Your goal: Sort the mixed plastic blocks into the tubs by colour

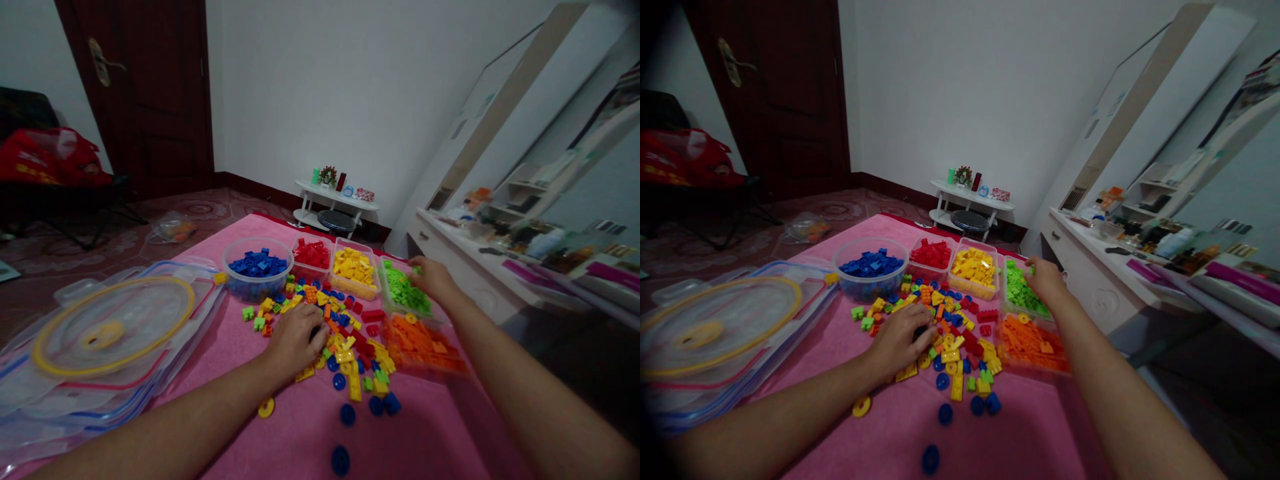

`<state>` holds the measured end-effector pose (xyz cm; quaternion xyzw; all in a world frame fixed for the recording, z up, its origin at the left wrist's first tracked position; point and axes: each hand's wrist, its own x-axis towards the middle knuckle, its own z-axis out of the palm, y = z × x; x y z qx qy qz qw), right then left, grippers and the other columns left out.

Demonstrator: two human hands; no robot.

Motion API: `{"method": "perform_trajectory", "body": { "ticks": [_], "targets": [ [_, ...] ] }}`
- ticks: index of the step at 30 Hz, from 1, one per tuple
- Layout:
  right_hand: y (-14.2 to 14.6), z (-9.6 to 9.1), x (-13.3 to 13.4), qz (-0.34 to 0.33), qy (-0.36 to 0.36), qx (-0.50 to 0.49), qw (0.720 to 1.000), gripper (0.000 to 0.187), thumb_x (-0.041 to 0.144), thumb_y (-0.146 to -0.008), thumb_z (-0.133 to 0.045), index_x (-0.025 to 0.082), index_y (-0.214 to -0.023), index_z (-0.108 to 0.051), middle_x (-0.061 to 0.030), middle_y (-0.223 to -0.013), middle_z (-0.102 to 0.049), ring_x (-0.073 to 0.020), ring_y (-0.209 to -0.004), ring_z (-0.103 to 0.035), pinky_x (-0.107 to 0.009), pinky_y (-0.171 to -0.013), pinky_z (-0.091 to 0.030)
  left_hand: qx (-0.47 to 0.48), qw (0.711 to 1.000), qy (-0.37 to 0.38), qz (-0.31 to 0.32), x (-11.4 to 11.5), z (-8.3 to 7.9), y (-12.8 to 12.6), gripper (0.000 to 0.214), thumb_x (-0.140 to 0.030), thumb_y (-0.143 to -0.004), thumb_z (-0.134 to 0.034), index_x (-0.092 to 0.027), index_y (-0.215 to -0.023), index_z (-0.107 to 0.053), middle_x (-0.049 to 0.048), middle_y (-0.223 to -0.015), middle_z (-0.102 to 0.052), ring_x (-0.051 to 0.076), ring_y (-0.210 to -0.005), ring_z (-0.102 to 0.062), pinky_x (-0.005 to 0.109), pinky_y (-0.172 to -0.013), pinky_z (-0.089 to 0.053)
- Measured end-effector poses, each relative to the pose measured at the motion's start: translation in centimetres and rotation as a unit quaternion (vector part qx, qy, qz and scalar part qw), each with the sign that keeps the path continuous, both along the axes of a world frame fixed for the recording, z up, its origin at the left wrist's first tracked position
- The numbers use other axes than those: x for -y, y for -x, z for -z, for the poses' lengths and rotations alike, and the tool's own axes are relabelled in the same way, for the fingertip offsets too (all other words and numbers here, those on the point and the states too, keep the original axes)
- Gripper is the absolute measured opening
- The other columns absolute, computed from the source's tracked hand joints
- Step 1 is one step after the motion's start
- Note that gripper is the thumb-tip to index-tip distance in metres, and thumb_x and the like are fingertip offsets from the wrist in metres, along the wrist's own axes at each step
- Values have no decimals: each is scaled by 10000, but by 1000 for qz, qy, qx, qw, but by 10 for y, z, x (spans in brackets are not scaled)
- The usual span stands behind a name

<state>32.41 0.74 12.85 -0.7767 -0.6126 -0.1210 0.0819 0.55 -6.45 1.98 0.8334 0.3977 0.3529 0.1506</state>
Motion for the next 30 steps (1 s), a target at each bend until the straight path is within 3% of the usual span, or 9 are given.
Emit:
{"method": "perform_trajectory", "body": {
  "ticks": [3, 7, 10, 12, 16, 24, 27, 30],
  "targets": [
    [11, 4, 4, -12, -11, 12, 1000, 420, 226, -757, -612, 154, -1171, -619, -140, -1074, -655, -241, -950, -603, -307, -780, -416, 9, 1000, 6, 4, 0, -2, 1, 228, -254, -861, -459, -174, -668, -549, 34, -745, -568, 155, -759, -518, 271, -708, -382],
    [75, 14, 26, -141, -66, -78, 985, 301, 215, -792, -550, 143, -1060, -667, -102, -1055, -671, -184, -864, -617, -280, -786, -432, 38, 999, 24, 1, 3, -6, 3, 340, -282, -914, -372, -169, -628, -519, 20, -675, -544, 136, -689, -503, 257, -656, -356],
    [133, 31, 48, -277, 20, -195, 941, 228, 200, -790, -537, 177, -947, -700, -40, -926, -706, -147, -822, -622, -231, -741, -439, 74, 996, 42, -11, 4, -7, 4, 372, -292, -928, -346, -164, -615, -502, 6, -641, -530, 120, -640, -489, 251, -616, -327],
    [163, 43, 61, -322, 79, -215, 919, 227, 166, -777, -526, 197, -911, -707, -17, -890, -707, -139, -807, -617, -222, -732, -433, 104, 993, 51, -15, 3, -5, 5, 378, -296, -928, -352, -161, -600, -485, -5, -614, -513, 108, -604, -474, 246, -596, -312],
    [190, 63, 76, -324, 68, -216, 919, 304, 90, -742, -493, 192, -954, -684, -40, -960, -685, -151, -891, -587, -225, -770, -407, 176, 982, 65, -12, 1, -3, 6, 401, -310, -931, -345, -159, -579, -463, -17, -579, -483, 98, -557, -438, 240, -569, -300],
    [178, 78, 83, -298, 146, -238, 913, 141, 215, -762, -534, 181, -740, -670, 10, -660, -633, -115, -614, -541, -201, -550, -320, 206, 975, 49, -62, -5, -7, 8, 342, -309, -921, -349, -168, -634, -471, 10, -674, -506, 128, -683, -487, 240, -644, -361],
    [175, 79, 82, -257, 125, -237, 929, 186, 227, -776, -544, 203, -903, -677, 9, -680, -649, -123, -630, -563, -205, -567, -339, 199, 977, 43, -58, -5, -8, 8, 290, -289, -914, -360, -169, -694, -507, 20, -731, -540, 141, -752, -513, 244, -689, -379],
    [179, 80, 81, -207, 87, -180, 957, 384, 263, -796, -556, 236, -1178, -591, -23, -799, -687, -156, -722, -608, -226, -614, -370, 196, 978, 43, -49, -5, -8, 8, 263, -269, -914, -366, -169, -730, -525, 20, -752, -554, 141, -765, -524, 245, -701, -380]
  ]
}}
